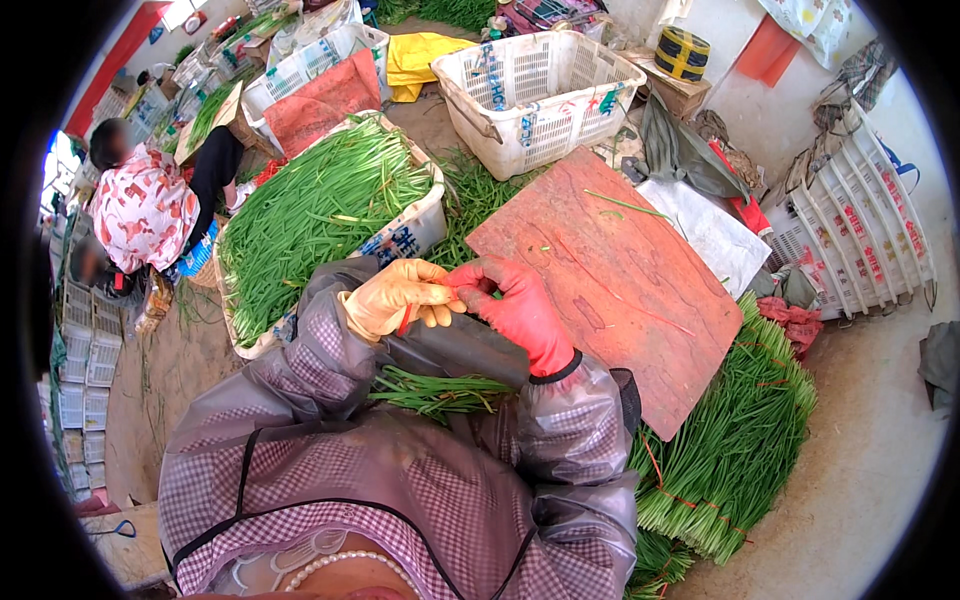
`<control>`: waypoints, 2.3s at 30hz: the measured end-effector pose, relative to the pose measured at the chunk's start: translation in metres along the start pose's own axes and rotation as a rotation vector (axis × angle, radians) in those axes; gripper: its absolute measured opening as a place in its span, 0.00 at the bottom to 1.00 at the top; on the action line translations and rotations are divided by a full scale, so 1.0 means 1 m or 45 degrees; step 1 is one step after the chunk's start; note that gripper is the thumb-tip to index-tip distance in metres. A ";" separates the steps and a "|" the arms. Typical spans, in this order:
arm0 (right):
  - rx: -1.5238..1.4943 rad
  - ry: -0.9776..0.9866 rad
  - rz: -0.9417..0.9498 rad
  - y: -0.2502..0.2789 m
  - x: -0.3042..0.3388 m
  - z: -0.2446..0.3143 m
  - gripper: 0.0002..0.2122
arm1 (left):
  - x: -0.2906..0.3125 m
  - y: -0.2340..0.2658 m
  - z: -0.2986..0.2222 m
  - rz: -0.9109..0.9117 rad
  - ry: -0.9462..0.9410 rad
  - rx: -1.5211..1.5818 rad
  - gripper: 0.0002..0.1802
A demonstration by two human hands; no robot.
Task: The person bundles bunches of chives using red rubber bands on a wooden board, then lifts a white plastic crate and places it over a bin of chives.
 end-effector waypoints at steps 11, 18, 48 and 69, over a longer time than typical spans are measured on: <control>0.090 0.051 -0.065 -0.003 0.000 0.007 0.07 | -0.002 0.003 0.002 -0.092 -0.073 -0.104 0.12; -0.040 -0.069 0.033 -0.004 0.000 0.000 0.11 | 0.002 0.002 -0.002 -0.167 -0.079 -0.122 0.09; -0.304 0.155 -0.600 0.037 -0.010 0.001 0.14 | 0.000 0.011 -0.058 0.193 -0.510 -0.701 0.49; 0.331 -0.345 -0.316 0.156 0.032 -0.008 0.11 | -0.136 0.027 -0.037 -0.468 -0.598 0.454 0.13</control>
Point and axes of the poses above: each hand's wrist, its own x-axis away from the middle knuckle, its own y-axis out of the back of the hand, z = x × y, the point moved 6 cm from there along -x, towards the middle knuckle, and after that the axes turned 5 degrees about -y, right-handed, at the moved point
